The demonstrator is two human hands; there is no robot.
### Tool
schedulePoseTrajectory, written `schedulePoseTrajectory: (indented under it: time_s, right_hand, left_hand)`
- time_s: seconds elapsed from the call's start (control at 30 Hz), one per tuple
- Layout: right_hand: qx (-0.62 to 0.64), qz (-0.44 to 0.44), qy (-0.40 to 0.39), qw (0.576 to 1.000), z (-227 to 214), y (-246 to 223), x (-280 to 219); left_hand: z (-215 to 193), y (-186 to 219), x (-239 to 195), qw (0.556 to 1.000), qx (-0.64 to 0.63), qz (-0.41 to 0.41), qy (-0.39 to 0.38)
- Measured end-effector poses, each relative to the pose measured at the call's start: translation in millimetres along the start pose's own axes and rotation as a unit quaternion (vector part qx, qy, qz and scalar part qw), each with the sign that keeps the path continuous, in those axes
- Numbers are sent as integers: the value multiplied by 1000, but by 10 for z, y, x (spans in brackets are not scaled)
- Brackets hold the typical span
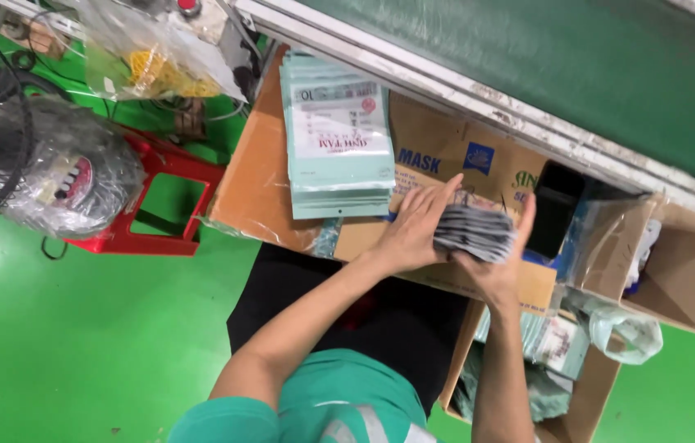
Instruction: Packaging face masks into plastic bags and organizing them from a conveyor belt.
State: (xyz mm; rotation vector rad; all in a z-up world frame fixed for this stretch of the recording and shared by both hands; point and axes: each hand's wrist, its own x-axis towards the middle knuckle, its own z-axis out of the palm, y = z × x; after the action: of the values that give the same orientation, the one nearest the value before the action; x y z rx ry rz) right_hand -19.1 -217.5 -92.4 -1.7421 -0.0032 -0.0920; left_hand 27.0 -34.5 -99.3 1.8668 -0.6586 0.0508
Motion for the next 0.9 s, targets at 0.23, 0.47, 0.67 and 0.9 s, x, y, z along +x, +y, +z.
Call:
schedulePoseTrajectory:
  time_s: [0.23, 0.47, 0.67, 0.9]
  right_hand:
    - [70, -46, -17, 996, -43, 393, -96]
    - [75, -7, 111, 991, 29, 674, 182]
    - [308, -56, 150, 938, 416, 555, 466]
    - [316, 123, 11, 941, 1150, 252, 554]
  left_hand:
    - [188, -215, -143, 989, -80, -118, 28]
    - [-518, -63, -210, 993, 70, 56, 80]
    - [-1398, -521, -262, 918, 381, 107, 22]
    - [-1393, -685, -204, 891, 430, 121, -78]
